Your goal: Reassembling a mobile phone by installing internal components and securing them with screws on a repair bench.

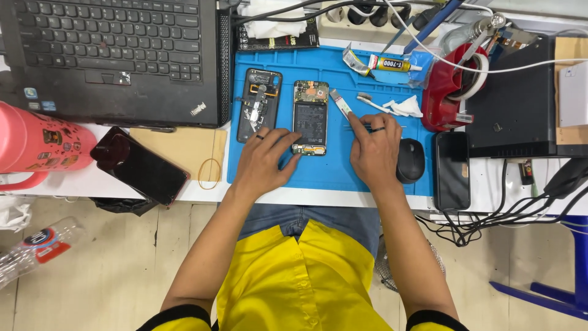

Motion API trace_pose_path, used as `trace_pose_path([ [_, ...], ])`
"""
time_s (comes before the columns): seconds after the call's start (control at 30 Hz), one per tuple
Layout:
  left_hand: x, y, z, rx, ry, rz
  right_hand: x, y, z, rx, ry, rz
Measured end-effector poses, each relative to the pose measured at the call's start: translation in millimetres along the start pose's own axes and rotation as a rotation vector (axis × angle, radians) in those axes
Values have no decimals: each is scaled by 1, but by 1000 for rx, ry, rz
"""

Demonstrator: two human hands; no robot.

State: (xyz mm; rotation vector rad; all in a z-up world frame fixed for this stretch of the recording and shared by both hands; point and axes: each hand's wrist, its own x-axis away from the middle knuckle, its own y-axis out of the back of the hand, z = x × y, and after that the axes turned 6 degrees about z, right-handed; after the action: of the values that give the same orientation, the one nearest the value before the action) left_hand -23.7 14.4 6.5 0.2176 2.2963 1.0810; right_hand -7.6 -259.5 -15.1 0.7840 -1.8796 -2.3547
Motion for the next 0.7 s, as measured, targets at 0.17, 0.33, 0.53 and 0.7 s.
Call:
trace_pose_path([
  [0.17, 2, -3, 1, -1, -14, -16, 3, -1, 3, -19, -20, -11],
  [0.33, -2, 4, -4, 22, -36, -42, 1, -2, 5, -13, -14, -49],
  [0.53, 1, -5, 1, -25, -10, -172, -1, -2, 4, 2, 28, -95],
  [0.7, 35, -42, -9, 204, -75, -356, -4, 17, 12, -277, 147, -425],
])
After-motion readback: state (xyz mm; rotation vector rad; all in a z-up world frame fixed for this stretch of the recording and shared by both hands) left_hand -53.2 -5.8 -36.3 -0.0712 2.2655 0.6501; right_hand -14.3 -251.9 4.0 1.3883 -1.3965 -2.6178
